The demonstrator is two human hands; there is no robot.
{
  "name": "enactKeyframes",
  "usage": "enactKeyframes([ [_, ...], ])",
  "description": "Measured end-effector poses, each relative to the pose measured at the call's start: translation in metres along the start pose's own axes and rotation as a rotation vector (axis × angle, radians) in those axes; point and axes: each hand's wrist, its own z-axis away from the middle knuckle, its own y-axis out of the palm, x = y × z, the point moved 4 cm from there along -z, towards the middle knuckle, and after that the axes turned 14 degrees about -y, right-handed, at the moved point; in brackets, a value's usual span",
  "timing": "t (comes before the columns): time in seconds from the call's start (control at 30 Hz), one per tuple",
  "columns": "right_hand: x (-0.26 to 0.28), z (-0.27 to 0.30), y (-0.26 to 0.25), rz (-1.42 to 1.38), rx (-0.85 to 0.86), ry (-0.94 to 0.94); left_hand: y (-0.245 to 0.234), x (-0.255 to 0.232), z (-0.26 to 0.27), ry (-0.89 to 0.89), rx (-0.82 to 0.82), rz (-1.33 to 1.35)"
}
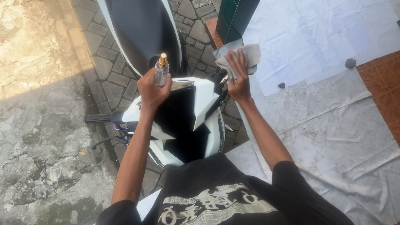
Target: The person cleans a white motorcycle by spraying a liquid from a bottle onto the body and wiping it with a cloth. They clean the side panels, front fairing, and handlebar area, repeatedly spraying and wiping different sections of the motorcycle.
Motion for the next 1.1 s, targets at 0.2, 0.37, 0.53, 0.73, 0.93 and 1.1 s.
enactKeyframes([
  [0.2,-0.038,-0.016,-0.01,-0.146,-0.23,0.208,0.003,0.003,0.0,0.023,-0.009,-0.008],
  [0.37,-0.033,0.009,-0.002,-0.018,-0.013,0.026,0.007,0.007,0.001,-0.007,-0.091,-0.015],
  [0.53,-0.063,0.003,-0.015,-0.056,-0.153,0.073,0.009,0.011,0.003,-0.009,-0.085,-0.027],
  [0.73,-0.037,0.02,-0.011,-0.033,-0.039,0.025,0.01,0.012,0.002,-0.002,-0.098,-0.026],
  [0.93,-0.094,0.031,-0.004,-0.229,-0.182,0.147,0.008,0.002,0.002,-0.02,-0.062,-0.028],
  [1.1,-0.141,0.054,0.032,-1.272,-0.855,0.965,0.008,0.005,0.001,-0.055,-0.06,-0.023],
])
